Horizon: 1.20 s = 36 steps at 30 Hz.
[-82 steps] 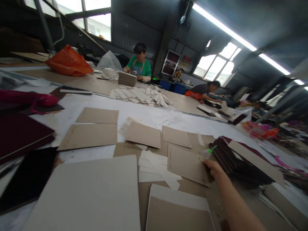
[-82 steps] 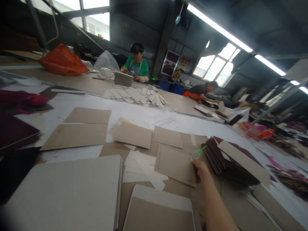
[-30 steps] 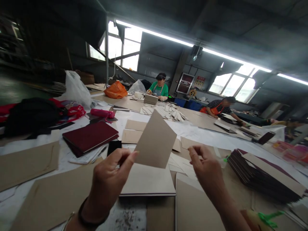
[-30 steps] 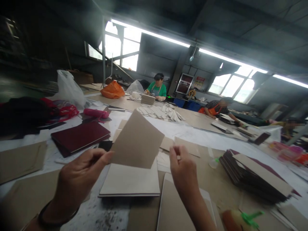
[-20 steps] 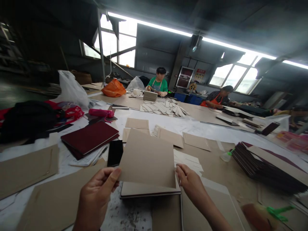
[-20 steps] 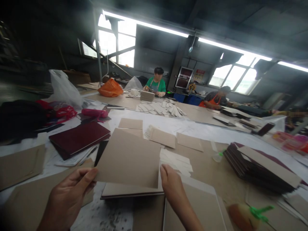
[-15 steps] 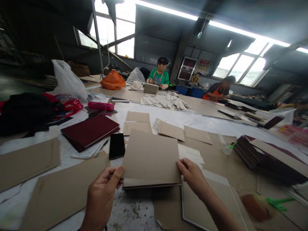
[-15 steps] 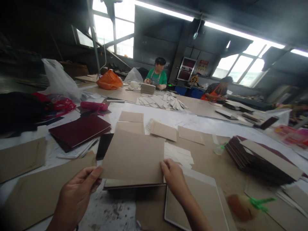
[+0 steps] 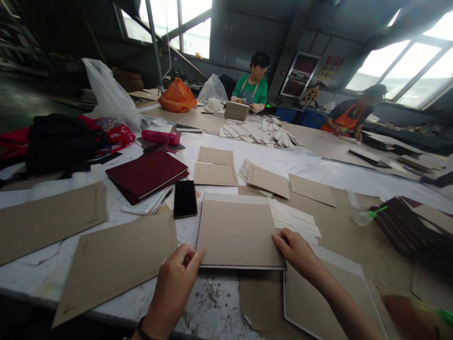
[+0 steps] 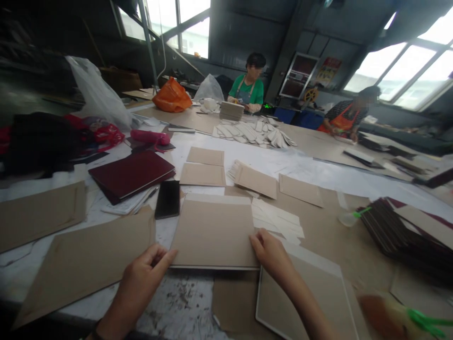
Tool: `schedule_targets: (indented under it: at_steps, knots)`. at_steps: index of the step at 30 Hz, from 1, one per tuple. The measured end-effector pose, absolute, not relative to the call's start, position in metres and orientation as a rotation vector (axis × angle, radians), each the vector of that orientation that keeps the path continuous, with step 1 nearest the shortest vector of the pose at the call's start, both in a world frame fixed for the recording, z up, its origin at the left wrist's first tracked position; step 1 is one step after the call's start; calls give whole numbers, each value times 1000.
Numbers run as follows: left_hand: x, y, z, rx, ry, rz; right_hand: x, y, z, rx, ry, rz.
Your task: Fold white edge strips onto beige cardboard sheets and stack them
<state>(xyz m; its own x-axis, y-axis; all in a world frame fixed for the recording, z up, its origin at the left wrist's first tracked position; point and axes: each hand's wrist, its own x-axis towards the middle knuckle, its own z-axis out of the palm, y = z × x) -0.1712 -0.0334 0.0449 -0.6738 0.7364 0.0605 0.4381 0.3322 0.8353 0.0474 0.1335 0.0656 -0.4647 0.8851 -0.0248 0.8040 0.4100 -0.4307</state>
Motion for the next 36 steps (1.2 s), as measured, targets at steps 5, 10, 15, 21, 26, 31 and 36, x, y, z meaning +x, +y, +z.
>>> schedule_targets:
  at_steps: [5, 10, 15, 21, 26, 31, 36]
  knots:
    - [-173, -30, 46, 1004, 2259, 1245, 47, 137, 59, -1495, -2459, 576]
    - [-175, -27, 48, 972, 2229, 1204, 46, 138, 60, -1505, -2464, 575]
    - [-178, -28, 45, 934, 2213, 1137, 44, 135, 65, -1534, -2526, 534]
    - [-180, -28, 43, 893, 2234, 1045, 40, 134, 71, -1618, -2597, 473]
    - [-180, -28, 43, 853, 2248, 1000, 39, 134, 74, -1639, -2614, 454]
    - [-181, -29, 38, 857, 2256, 937, 38, 134, 75, -1637, -2603, 485]
    - [-183, -29, 38, 893, 2258, 895, 37, 135, 76, -1660, -2596, 521]
